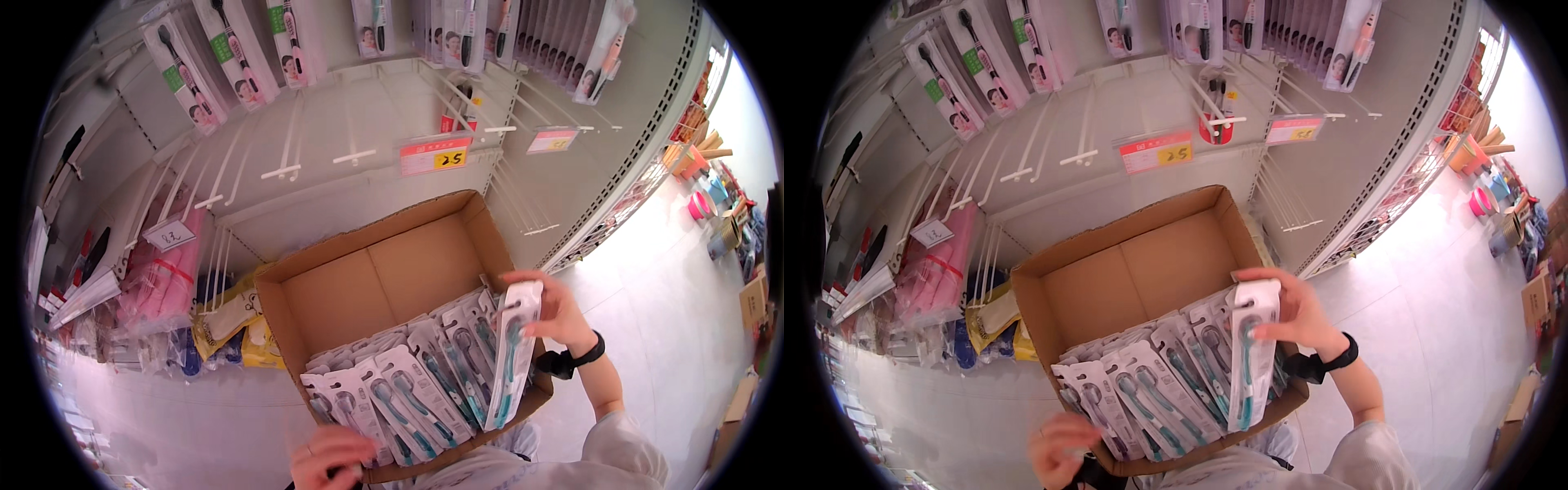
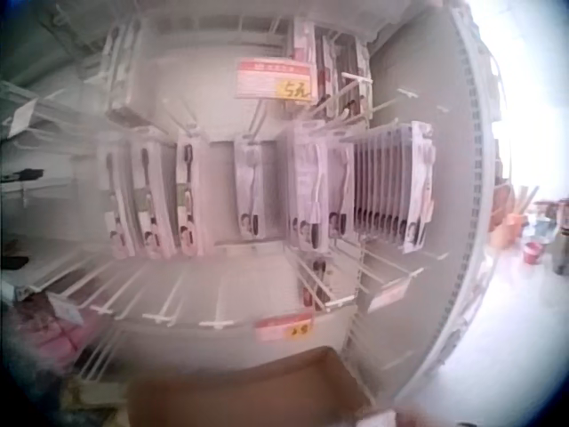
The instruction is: The person picks up packaged toothbrushes from a cardboard box and hangs them onto metal hooks on a store shelf.
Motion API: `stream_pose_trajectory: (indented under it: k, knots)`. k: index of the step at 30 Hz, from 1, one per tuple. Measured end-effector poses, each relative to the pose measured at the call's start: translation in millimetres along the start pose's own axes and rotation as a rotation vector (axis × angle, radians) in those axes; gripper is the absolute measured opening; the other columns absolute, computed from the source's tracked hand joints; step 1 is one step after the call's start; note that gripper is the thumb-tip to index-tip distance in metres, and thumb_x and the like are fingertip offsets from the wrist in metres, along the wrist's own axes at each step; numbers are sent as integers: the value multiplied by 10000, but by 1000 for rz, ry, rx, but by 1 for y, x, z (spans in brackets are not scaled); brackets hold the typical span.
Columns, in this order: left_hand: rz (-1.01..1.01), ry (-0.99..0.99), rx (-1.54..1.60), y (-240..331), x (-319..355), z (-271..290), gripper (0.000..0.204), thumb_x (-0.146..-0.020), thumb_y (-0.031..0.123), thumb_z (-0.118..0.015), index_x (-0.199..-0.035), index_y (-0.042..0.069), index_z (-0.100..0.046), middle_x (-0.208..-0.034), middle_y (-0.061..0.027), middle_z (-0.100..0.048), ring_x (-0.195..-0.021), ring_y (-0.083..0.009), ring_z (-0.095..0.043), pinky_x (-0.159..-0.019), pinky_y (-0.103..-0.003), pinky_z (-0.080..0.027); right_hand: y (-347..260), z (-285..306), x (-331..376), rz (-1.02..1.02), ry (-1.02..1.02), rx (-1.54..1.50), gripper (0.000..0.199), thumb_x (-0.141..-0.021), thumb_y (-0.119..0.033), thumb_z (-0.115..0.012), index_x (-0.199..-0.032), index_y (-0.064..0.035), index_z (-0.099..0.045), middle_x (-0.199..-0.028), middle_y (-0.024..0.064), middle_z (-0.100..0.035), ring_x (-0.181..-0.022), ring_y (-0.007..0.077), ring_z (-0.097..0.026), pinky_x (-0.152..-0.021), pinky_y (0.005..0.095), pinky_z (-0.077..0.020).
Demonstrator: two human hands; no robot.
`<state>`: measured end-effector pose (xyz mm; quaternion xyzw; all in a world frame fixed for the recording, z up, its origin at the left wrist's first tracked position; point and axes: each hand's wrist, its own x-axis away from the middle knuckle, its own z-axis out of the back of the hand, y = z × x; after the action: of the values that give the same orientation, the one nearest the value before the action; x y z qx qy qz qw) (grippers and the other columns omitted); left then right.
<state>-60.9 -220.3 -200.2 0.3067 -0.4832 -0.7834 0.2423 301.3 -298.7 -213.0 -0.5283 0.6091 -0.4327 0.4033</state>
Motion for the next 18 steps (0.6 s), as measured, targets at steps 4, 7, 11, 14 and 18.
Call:
stream_pose_trajectory:
  k: [4, 7, 11, 14, 18]
  knots:
    - [85, -93, 346, 29, -34, -22, 392, -787, 120, -656, -1131, -15, -527, -1065, -141, -609, -1054, -255, -552, -967, -369, -371, -30, -33, -26, 129, -6, -98, 736, -664, -212, -795, -1236, 52, -413, -965, 172, -625, -882, 301, -640, -797, 420, -517]
    - [69, -139, 315, 34, -41, -39, 521, -779, 176, -689, -1206, -8, -454, -1086, -139, -603, -1077, -255, -556, -956, -357, -392, -30, -64, -40, 115, -115, -159, 668, -680, -192, -785, -1196, 37, -428, -982, 189, -614, -914, 312, -627, -823, 463, -510]
    - [-64, -83, -388, -24, -15, -66, 599, -734, 192, -714, -1237, -10, -458, -1174, -188, -537, -1086, -299, -518, -922, -422, -400, -27, -104, -59, 87, -260, -212, 548, -734, -144, -738, -1162, 9, -432, -1068, 192, -590, -987, 326, -603, -864, 480, -488]
    - [228, -300, 230, -26, -16, -50, 845, -739, 268, -730, -1386, -8, -262, -1351, -205, -391, -1251, -300, -373, -1057, -432, -255, -20, -130, -73, 62, -354, -220, 529, -766, -145, -710, -1180, 1, -415, -1097, 194, -582, -1016, 332, -592, -887, 474, -475]
    - [345, -193, 681, -50, 19, -44, 634, -860, 258, -597, -1358, -10, -309, -1347, -162, -401, -1241, -245, -389, -1058, -378, -258, -4, -145, -81, 45, -370, -251, 511, -799, -138, -673, -1209, -19, -392, -1114, 192, -576, -1035, 339, -585, -905, 465, -465]
